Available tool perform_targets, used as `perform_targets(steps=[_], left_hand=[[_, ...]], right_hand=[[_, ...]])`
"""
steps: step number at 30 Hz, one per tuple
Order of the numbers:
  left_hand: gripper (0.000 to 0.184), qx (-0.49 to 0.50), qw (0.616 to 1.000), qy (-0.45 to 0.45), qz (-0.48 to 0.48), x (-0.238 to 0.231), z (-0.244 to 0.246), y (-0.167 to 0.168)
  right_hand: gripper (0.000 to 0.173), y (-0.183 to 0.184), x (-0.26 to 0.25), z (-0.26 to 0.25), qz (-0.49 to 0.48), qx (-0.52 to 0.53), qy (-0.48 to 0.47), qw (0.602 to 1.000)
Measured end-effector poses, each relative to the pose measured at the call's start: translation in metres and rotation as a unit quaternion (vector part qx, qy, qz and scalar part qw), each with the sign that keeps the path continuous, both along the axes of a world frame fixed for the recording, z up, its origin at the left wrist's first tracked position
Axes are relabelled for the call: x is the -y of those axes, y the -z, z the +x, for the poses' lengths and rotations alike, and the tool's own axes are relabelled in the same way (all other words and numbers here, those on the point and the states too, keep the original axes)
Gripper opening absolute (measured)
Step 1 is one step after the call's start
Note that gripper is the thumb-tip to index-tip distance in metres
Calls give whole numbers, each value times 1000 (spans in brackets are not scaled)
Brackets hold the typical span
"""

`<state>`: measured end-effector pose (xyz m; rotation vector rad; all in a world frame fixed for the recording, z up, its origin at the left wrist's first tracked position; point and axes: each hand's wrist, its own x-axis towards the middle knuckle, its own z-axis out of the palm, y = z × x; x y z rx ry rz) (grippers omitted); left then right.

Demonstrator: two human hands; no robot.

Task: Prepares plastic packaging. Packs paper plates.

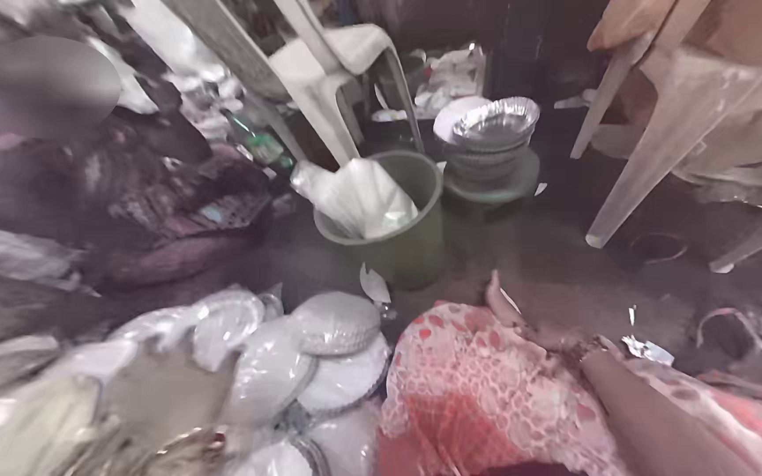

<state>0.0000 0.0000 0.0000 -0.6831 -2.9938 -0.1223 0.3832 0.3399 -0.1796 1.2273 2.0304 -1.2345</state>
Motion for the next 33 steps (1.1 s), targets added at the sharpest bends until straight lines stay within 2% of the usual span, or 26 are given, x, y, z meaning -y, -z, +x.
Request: perform_targets(steps=[2, 4, 7, 9, 12, 15, 17, 19, 22, 24, 26, 28, 30, 31, 33], left_hand=[[70, -48, 990, 82, 103, -25, 1, 21], [61, -22, 979, 131, 154, -59, 26, 23], [51, 25, 957, 217, 192, -107, 58, 20], [46, 46, 939, 272, 205, -136, 81, 18], [39, 61, 914, 335, 222, -180, 111, 16], [30, 47, 905, 357, 227, -218, 120, 5], [27, 18, 912, 343, 225, -240, 105, -4], [24, 26, 934, 287, 211, -260, 80, -18], [32, 67, 964, 216, 139, -284, 30, -25], [42, 116, 973, 193, 56, -306, 1, -22], [52, 94, 975, 197, -32, -325, -22, -7], [72, 34, 971, 215, -94, -335, -33, 4], [91, 3, 969, 222, -111, -339, -36, 10], [91, 6, 971, 215, -103, -342, -36, 11], [77, 36, 980, 193, -44, -343, -35, 10]], right_hand=[[62, -9, -1, 6, -22, 22, 6, 999], [61, -4, -6, 9, -29, 3, 32, 999], [50, 22, -13, 8, -75, -171, 85, 979], [62, 31, -16, 2, -102, -244, 94, 960], [47, 32, -20, 3, -108, -218, 81, 966], [40, 27, -26, 11, -112, -143, 105, 978], [40, 17, -27, 13, -109, -92, 134, 981], [43, 16, -27, 12, -105, -91, 140, 980], [37, 33, -25, 7, -86, -173, 102, 976], [37, 36, -25, 5, -72, -156, 79, 982], [39, 36, -28, 6, -76, -125, 82, 986], [46, 38, -31, 10, -91, -118, 110, 983], [47, 35, -31, 13, -92, -120, 124, 981], [45, 34, -32, 12, -84, -121, 124, 981], [38, 35, -28, 8, -71, -138, 129, 979]])
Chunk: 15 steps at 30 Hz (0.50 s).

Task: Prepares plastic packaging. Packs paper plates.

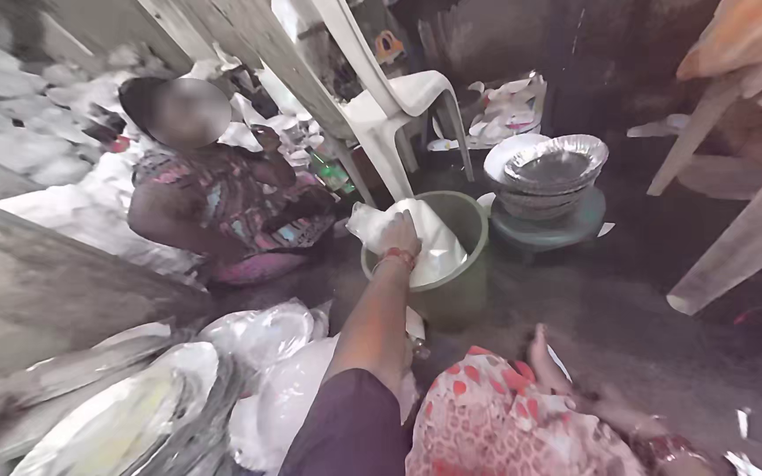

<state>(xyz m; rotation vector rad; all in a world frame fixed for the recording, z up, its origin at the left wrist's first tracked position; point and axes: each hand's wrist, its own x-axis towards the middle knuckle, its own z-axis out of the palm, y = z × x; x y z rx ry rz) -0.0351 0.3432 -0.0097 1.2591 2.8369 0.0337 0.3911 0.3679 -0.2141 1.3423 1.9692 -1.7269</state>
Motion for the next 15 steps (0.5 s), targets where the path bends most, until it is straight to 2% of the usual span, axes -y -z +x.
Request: perform_targets(steps=[3, 5, 7, 11, 15], left_hand=[[67, 76, 996, -39, 33, 1, 2, -3], [65, 89, 994, -40, 48, 5, 5, -3], [58, 71, 995, -31, 69, 6, 11, -1], [56, 22, 993, 5, 116, 10, 20, 3], [44, -49, 993, 88, 57, 14, 15, 12]], right_hand=[[36, 1, 4, -6, 2, -12, 4, 1000], [41, 5, 1, -5, 10, -5, 4, 1000], [49, 8, 1, -4, 28, -15, 20, 999], [51, 3, -2, 0, 62, -34, 27, 997], [71, 1, 6, 1, 39, -84, 39, 995]])
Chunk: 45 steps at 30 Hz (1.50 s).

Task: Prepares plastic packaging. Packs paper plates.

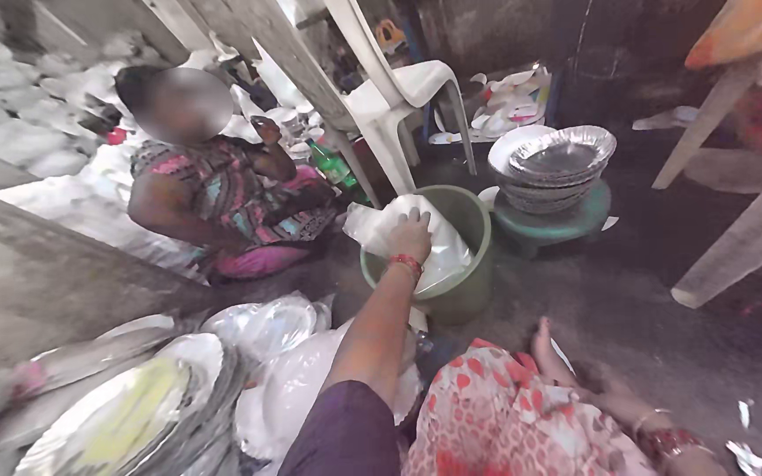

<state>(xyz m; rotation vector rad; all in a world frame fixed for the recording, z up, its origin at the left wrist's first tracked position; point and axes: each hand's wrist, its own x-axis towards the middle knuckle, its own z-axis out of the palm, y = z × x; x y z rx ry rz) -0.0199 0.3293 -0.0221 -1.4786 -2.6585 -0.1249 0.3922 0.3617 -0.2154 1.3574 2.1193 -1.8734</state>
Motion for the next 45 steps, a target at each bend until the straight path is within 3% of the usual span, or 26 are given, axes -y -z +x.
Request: perform_targets(steps=[4, 9, 14, 19, 23, 28, 31, 38, 45], left_hand=[[43, -17, 993, -19, -111, -2, 4, 4], [44, -27, 988, 19, -149, -2, 7, 7], [47, -43, 985, 49, -159, -2, 7, 11], [36, 10, 993, 38, -111, -2, 11, 7], [34, 57, 998, -6, -7, 6, 11, 7], [60, 164, 971, -161, -61, 12, 19, -4], [44, 200, 957, -207, -45, 22, 23, 4], [32, 122, 967, -205, -93, 22, 36, -4], [22, 40, 979, -170, -108, 24, 66, -16]], right_hand=[[81, 1, 7, -2, -25, 45, 9, 999], [93, 6, 2, -4, 56, 105, 18, 993], [105, -4, 1, -5, 71, 132, 12, 989], [89, 0, 4, -2, 13, 55, 28, 998], [79, 9, 9, -2, -21, -1, 73, 997], [86, 8, 8, -2, -44, -8, 74, 996], [78, 6, 9, -2, -55, -21, 79, 995], [82, -10, 12, -7, -34, 17, 73, 997], [74, -6, 12, -7, -2, 8, 37, 999]])
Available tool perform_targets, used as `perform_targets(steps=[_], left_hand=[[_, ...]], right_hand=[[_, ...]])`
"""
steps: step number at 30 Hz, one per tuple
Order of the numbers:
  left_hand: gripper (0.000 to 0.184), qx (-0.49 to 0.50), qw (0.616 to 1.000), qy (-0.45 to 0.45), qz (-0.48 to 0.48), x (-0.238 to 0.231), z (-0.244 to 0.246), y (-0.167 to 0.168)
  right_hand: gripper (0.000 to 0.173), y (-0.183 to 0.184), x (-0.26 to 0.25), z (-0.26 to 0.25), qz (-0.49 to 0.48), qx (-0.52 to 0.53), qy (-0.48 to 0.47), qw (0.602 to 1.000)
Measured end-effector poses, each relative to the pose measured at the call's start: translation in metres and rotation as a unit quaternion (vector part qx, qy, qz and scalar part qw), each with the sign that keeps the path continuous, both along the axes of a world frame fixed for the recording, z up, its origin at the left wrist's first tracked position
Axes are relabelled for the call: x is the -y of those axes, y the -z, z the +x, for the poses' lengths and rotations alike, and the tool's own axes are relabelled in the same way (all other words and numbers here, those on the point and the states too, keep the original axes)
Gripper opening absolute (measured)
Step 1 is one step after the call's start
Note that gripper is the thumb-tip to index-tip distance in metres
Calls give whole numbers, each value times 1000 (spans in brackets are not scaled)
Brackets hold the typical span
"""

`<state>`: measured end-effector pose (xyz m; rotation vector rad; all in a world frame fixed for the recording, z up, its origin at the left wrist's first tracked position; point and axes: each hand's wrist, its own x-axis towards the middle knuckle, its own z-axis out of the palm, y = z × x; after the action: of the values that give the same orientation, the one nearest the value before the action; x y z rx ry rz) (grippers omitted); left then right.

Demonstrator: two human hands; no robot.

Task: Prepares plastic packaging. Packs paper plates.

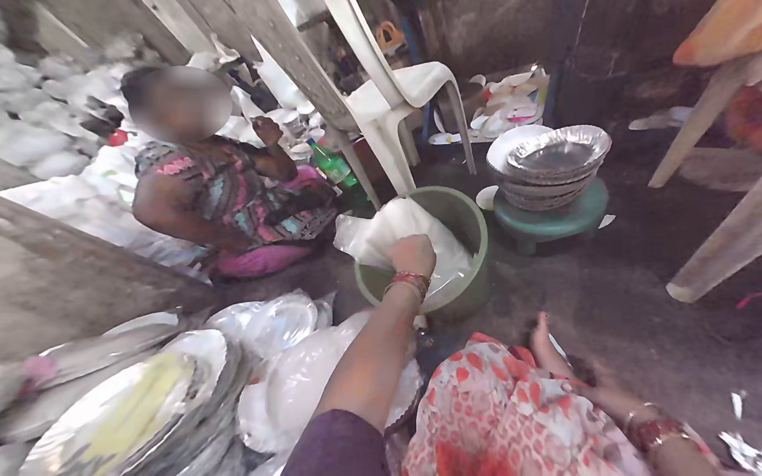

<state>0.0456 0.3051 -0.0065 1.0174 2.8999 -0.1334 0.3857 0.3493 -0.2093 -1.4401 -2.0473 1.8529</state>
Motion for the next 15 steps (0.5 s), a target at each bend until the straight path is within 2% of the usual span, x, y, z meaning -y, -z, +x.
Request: perform_targets(steps=[3, 6, 8, 11, 12, 14, 15], left_hand=[[20, -21, 999, 41, 11, -6, 3, -7], [24, -2, 1000, -6, 23, -13, -2, -24], [28, 30, 994, -50, 96, -13, -22, -26], [34, 166, 955, -92, 229, -8, -43, -43], [36, 221, 929, -95, 283, -6, -43, -50], [38, 357, 800, -122, 467, 0, -34, -60], [37, 390, 744, -119, 529, 4, -30, -66]], right_hand=[[77, 8, 0, 4, -1, -33, -4, 999], [81, 19, -3, 6, 8, -39, 7, 999], [80, 25, -2, 4, 5, -31, 16, 999], [78, 18, -1, 1, -6, -12, 8, 1000], [79, 16, -1, 1, -9, -15, 7, 1000], [79, 14, -2, 4, -11, -16, 0, 1000], [78, 14, -3, 4, -8, -10, -7, 1000]])
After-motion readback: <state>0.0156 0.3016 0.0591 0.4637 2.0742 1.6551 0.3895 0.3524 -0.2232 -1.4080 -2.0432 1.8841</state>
